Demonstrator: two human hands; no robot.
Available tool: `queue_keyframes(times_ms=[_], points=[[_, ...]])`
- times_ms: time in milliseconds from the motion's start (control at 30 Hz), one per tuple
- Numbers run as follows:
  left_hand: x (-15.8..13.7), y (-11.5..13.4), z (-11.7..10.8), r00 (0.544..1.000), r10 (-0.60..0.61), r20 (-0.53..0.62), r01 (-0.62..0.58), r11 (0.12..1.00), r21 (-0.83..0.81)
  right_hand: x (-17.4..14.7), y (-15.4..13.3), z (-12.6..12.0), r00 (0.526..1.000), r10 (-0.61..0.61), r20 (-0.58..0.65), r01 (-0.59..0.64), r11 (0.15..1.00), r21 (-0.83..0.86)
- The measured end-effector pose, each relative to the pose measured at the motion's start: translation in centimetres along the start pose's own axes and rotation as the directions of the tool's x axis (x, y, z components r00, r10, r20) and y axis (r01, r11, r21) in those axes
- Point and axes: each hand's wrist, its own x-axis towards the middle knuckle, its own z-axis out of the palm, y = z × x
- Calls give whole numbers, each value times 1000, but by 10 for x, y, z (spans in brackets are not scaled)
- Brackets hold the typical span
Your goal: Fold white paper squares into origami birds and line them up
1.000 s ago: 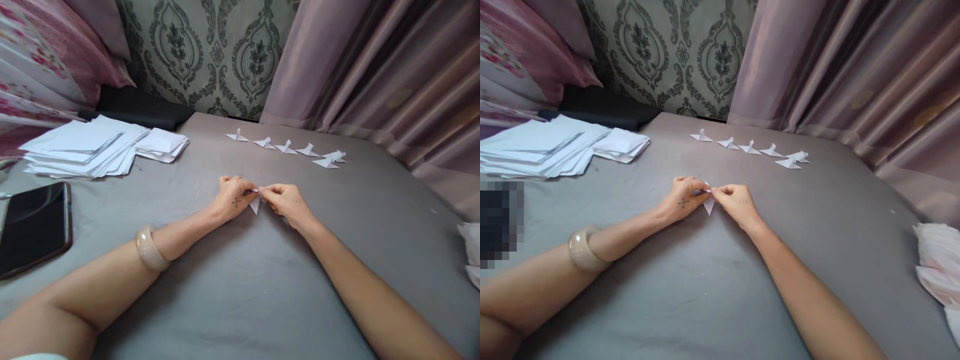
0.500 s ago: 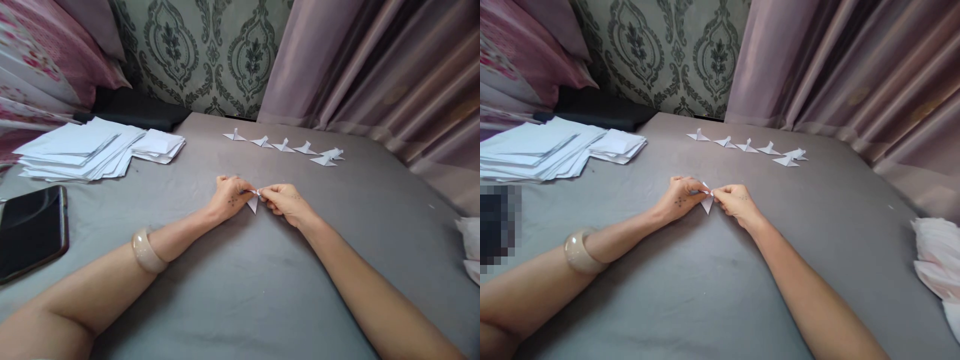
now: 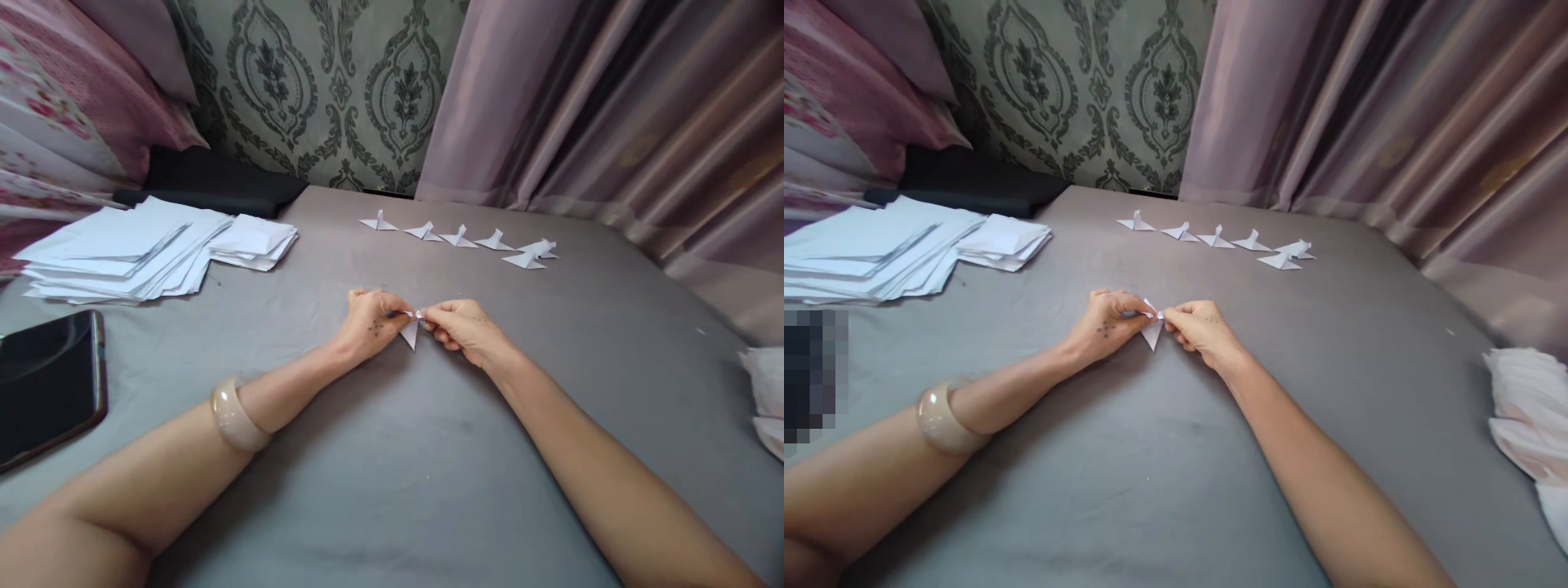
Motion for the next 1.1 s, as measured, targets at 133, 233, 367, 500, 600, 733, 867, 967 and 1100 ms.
queue_keyframes(times_ms=[133,233,367,500,600,733,867,967,1100], points=[[0,-2,2,998,-26,-57,20,995,-100,2,1,-1,1000,-9,-21,11,997,80],[2,-10,1,985,-99,-139,72,980,-185,5,5,-3,998,-38,-59,49,981,189],[11,-24,-7,912,-252,-324,206,963,-172,8,9,-5,996,-62,-64,75,969,235],[21,-38,-17,809,-361,-464,375,925,-64,6,11,-3,993,-104,-51,112,977,183],[26,-45,-18,804,-406,-434,452,892,3,3,11,1,989,-138,-51,144,982,125],[26,-46,-17,791,-416,-448,499,863,80,-1,12,2,981,-189,-53,191,981,46],[19,-41,-21,758,-469,-454,586,794,158,-5,12,0,975,-220,-27,220,975,13],[14,-39,-23,763,-486,-427,596,784,173,-5,13,-1,970,-242,-12,242,970,5],[13,-40,-23,779,-468,-418,578,794,187,-2,17,-1,964,-268,-6,268,963,7]])
